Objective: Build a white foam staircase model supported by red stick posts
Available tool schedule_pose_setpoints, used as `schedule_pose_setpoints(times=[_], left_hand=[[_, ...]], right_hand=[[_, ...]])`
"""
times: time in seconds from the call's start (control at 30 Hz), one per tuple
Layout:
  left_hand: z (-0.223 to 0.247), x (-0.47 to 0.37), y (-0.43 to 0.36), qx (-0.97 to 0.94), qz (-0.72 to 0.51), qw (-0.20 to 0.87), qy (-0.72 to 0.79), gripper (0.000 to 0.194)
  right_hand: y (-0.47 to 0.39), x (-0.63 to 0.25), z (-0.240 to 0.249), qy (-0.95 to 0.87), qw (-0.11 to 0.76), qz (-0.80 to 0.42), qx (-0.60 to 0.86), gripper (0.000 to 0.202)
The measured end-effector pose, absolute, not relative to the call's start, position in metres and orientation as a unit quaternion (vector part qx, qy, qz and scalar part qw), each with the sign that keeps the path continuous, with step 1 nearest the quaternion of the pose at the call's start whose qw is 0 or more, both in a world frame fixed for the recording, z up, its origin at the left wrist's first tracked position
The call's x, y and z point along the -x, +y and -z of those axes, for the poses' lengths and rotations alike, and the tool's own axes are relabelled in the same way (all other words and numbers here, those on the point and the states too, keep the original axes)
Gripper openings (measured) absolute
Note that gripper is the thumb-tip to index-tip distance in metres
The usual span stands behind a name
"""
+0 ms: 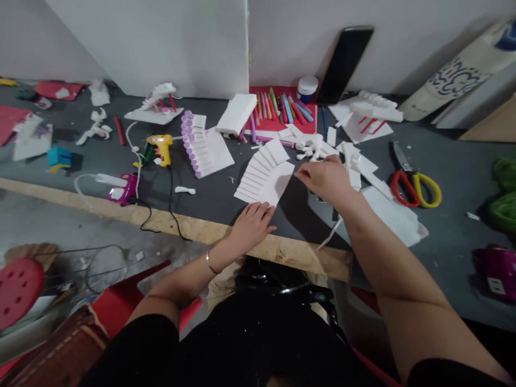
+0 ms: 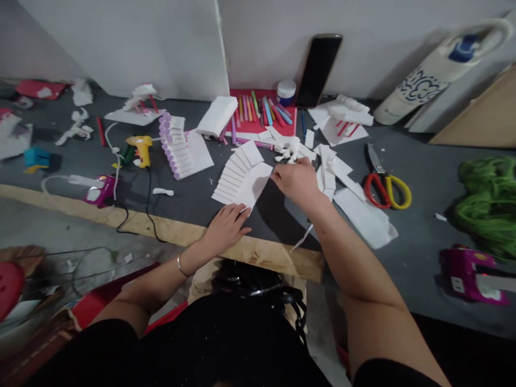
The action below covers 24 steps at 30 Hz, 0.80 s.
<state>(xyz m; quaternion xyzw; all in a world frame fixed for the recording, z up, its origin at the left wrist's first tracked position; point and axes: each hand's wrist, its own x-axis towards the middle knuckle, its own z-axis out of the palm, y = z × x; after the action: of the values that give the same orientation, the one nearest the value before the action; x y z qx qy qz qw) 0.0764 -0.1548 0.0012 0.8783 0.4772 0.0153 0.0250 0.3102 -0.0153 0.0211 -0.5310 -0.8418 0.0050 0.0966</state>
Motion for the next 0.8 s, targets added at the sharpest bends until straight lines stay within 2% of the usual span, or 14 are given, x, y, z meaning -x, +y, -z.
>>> schedule_pose_setpoints(times=[0.2,0.37,0.53,0.63,0.7,0.77,0.8], left_hand=[[0.001,-0.079,-0.147,-0.887,0.005,0.055,0.458,0.060],[-0.003,-0.078,-0.136,-0.898,0.002,0.057,0.437,0.060],[0.002,-0.072,-0.137,-0.908,-0.031,0.055,0.413,0.054],[-0.002,-0.058,-0.129,-0.919,-0.127,0.054,0.370,0.031],[-0.019,-0.032,-0.104,-0.894,-0.252,0.023,0.371,0.015],[-0.047,0.009,-0.058,-0.786,-0.404,-0.028,0.468,0.013],[-0.064,0.033,-0.030,-0.732,-0.441,-0.049,0.516,0.013]], right_hand=[[-0.060,-0.302,-0.011,-0.891,0.082,-0.024,0.445,0.031],[-0.084,-0.288,-0.012,-0.890,0.042,0.024,0.454,0.036],[-0.091,-0.284,-0.011,-0.884,0.036,0.055,0.462,0.037],[-0.093,-0.284,-0.007,-0.881,0.045,0.059,0.467,0.037],[-0.095,-0.283,-0.004,-0.878,0.052,0.056,0.473,0.037],[-0.096,-0.282,-0.002,-0.872,0.058,0.049,0.483,0.038],[-0.096,-0.281,-0.001,-0.870,0.063,0.047,0.487,0.038]])
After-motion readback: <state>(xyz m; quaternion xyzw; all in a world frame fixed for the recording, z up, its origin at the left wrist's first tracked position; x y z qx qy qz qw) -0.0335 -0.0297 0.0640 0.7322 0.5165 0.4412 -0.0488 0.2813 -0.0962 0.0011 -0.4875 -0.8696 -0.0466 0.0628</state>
